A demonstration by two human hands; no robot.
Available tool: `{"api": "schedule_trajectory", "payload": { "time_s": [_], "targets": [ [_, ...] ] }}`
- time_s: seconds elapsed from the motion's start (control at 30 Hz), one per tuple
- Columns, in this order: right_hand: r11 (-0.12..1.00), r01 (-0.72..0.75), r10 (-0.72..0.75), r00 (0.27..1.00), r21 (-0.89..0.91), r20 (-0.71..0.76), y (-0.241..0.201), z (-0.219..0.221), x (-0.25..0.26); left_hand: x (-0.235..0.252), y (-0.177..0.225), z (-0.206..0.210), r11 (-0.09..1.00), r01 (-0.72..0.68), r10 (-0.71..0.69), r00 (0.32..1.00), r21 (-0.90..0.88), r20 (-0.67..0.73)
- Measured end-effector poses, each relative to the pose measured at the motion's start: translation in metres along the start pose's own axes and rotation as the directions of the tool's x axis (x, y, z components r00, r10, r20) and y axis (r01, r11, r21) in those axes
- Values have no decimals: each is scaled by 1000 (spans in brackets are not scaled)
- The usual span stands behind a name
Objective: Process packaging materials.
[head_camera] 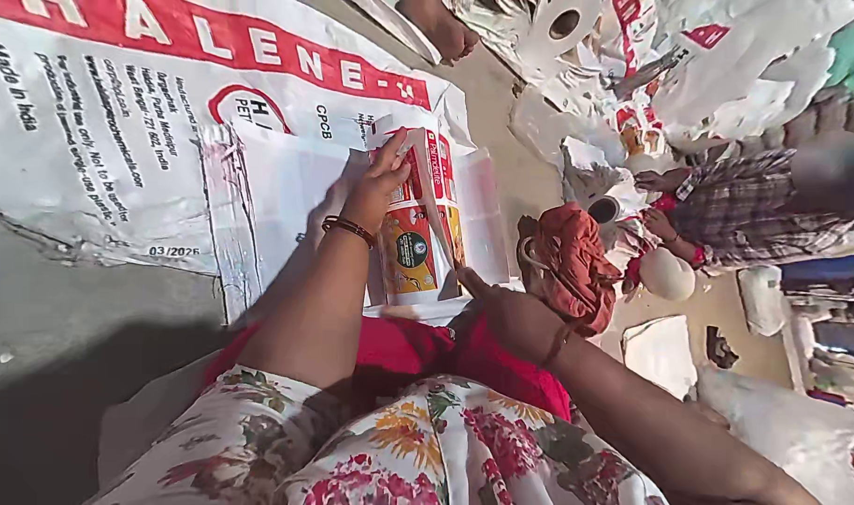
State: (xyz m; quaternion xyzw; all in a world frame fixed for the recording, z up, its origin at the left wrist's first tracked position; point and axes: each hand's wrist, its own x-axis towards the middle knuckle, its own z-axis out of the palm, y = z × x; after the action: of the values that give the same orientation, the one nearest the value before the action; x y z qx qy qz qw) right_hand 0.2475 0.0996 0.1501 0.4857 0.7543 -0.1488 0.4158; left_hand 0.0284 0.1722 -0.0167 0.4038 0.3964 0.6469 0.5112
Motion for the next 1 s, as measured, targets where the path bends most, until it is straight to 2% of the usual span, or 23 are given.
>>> {"api": "schedule_trajectory", "payload": {
  "time_s": [0.07,0.13,0.17,0.2,0.27,0.33,0.4,0.43,0.5,0.57,0.63,0.67,0.7,0.73,0.77,0.83,0.9,0.93,1.0],
  "targets": [
    [994,102,-103,994,24,30,9,22,-26,0,-4,-3,999,-40,40,999,-11,-17],
    [957,233,-233,972,174,-18,29,51,-49,0,-8,-8,991,-123,121,992,-56,-31],
    [936,244,-236,970,255,-63,40,62,-57,-2,-8,-11,985,-156,152,987,-74,-59],
    [906,231,-186,970,353,-158,53,73,-61,-7,-6,-13,980,-177,169,981,-88,-91],
    [761,144,42,962,633,-269,84,86,-61,-17,2,-16,972,-185,151,965,-146,-213],
    [480,200,204,922,854,-331,118,105,-50,-30,7,-20,953,-193,89,916,-234,-392],
    [138,340,254,896,930,-365,145,135,-31,-47,24,-21,941,-173,-45,786,-289,-617],
    [-19,386,253,894,922,-369,154,149,-21,-54,32,-21,958,-117,-100,719,-261,-687],
    [-315,462,227,885,829,-406,166,172,-3,-68,19,-42,990,70,-138,674,-123,-725],
    [-527,492,148,856,693,-495,183,186,9,-76,2,-63,931,344,-128,626,125,-769],
    [-741,410,29,811,532,-584,197,195,16,-82,7,-63,793,529,-146,647,302,-748],
    [-822,334,-44,769,460,-637,204,200,21,-87,9,-61,716,587,-150,658,378,-738],
    [-908,194,-140,696,372,-704,214,208,32,-91,9,-61,645,630,-152,660,432,-736],
    [-940,52,-242,595,337,-766,223,215,45,-96,8,-60,591,675,-179,643,441,-745],
    [-941,1,-281,561,340,-779,223,212,47,-100,9,-60,560,713,-233,624,422,-746],
    [-926,57,-263,615,374,-744,217,201,38,-110,18,-55,500,785,-371,576,366,-728],
    [-904,151,-169,732,399,-660,205,187,20,-125,27,-53,399,845,-498,525,356,-690],
    [-886,187,-144,759,424,-635,204,182,14,-131,29,-55,362,853,-512,519,377,-684],
    [-882,199,-166,718,428,-676,213,186,17,-132,29,-61,325,841,-425,539,433,-727]
  ]
}}
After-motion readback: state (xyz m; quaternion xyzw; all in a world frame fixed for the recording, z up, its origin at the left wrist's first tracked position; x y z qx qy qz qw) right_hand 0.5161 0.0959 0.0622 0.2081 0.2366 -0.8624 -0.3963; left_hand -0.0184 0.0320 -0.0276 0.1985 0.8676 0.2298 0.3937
